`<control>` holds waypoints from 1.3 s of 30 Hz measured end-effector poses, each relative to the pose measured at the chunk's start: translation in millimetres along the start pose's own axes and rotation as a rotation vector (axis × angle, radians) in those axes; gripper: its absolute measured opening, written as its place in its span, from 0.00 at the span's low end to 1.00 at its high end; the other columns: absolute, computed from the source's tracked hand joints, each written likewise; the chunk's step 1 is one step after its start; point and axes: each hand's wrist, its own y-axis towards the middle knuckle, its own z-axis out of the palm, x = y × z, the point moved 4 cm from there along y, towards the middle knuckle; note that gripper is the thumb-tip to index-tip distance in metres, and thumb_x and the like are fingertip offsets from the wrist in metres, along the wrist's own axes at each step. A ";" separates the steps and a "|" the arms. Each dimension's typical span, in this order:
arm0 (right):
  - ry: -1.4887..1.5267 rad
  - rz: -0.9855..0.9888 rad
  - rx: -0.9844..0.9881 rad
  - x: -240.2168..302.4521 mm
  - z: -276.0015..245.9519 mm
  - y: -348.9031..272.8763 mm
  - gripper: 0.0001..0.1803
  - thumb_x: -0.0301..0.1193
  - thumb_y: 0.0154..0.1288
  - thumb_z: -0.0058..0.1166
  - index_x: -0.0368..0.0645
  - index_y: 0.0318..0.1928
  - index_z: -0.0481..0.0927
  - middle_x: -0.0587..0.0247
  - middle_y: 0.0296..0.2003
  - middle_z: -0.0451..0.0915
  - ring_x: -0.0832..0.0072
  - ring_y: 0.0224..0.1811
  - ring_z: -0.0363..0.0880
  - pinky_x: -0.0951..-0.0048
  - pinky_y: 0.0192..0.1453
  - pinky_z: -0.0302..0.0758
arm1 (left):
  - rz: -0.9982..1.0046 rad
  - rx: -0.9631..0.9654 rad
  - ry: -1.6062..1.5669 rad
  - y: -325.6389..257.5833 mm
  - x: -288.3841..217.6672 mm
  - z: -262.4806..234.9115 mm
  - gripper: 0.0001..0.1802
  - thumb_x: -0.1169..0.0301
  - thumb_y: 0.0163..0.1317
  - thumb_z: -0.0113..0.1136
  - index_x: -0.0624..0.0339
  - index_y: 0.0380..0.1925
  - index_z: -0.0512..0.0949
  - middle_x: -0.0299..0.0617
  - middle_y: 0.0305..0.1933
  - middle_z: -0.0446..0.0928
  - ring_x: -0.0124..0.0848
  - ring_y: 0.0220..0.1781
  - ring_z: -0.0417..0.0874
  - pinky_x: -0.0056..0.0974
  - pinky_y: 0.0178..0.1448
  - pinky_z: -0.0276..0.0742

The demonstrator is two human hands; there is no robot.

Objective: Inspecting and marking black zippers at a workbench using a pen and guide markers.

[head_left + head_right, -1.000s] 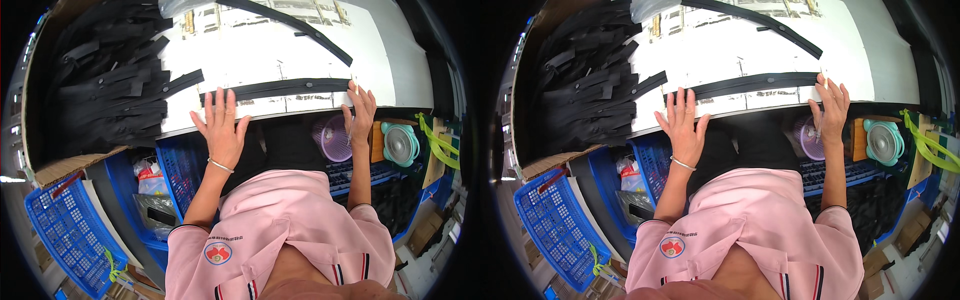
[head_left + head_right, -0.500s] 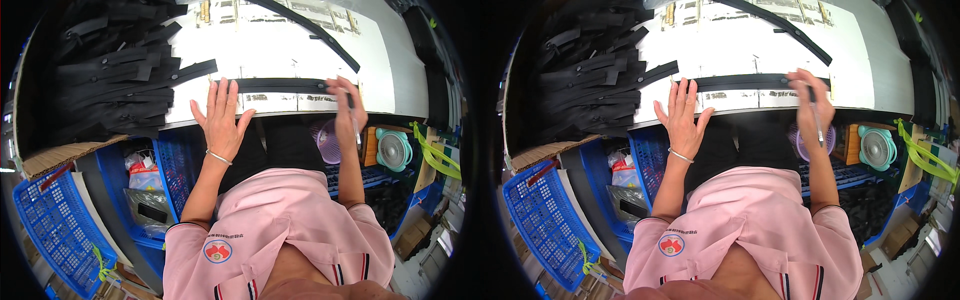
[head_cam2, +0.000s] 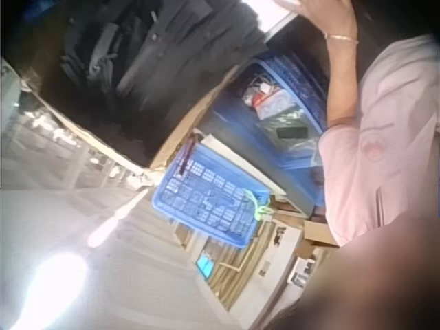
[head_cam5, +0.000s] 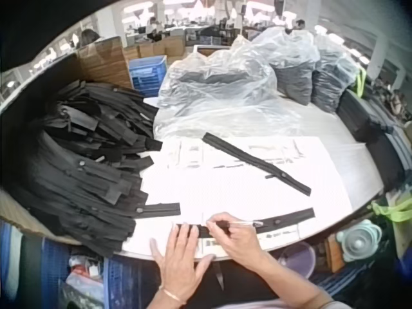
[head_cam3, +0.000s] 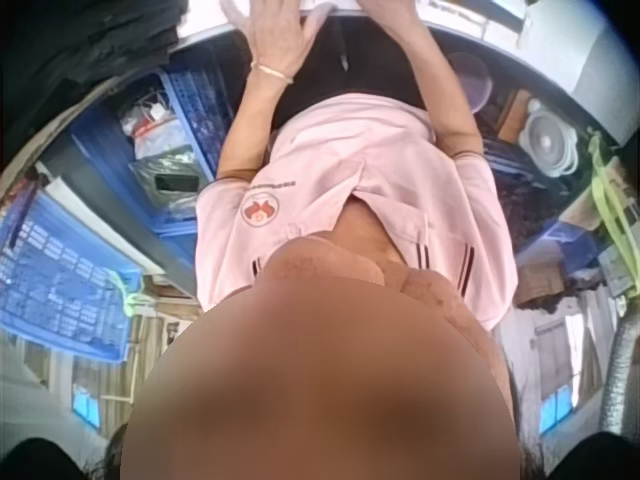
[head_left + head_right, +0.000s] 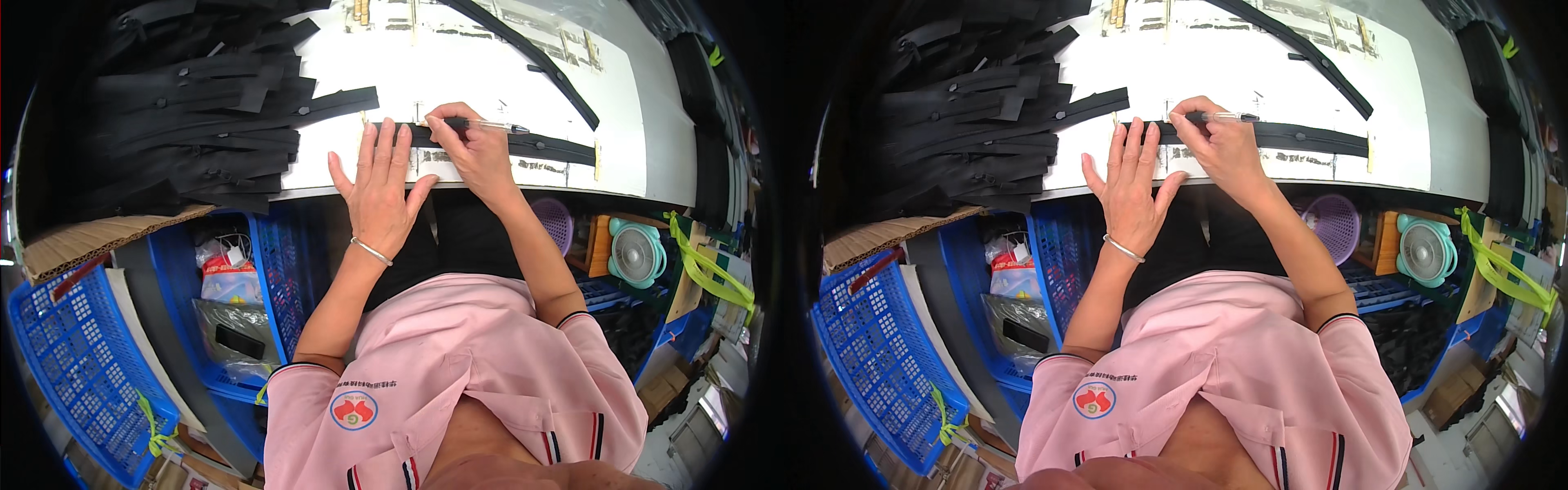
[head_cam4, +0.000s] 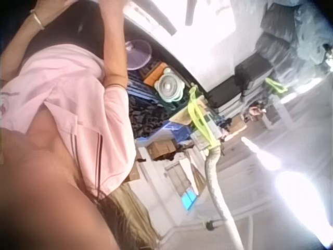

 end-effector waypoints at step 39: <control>-0.252 -0.046 -0.176 -14.8 -93.6 -15.2 0.07 0.26 0.70 0.60 0.38 0.33 0.82 0.70 0.22 0.78 0.86 0.18 0.69 0.78 0.23 0.65 | 0.012 0.047 0.079 -1.6 2.0 3.9 0.42 0.46 0.66 0.66 0.55 0.74 0.69 0.41 0.80 0.64 0.39 0.84 0.56 0.65 0.81 0.28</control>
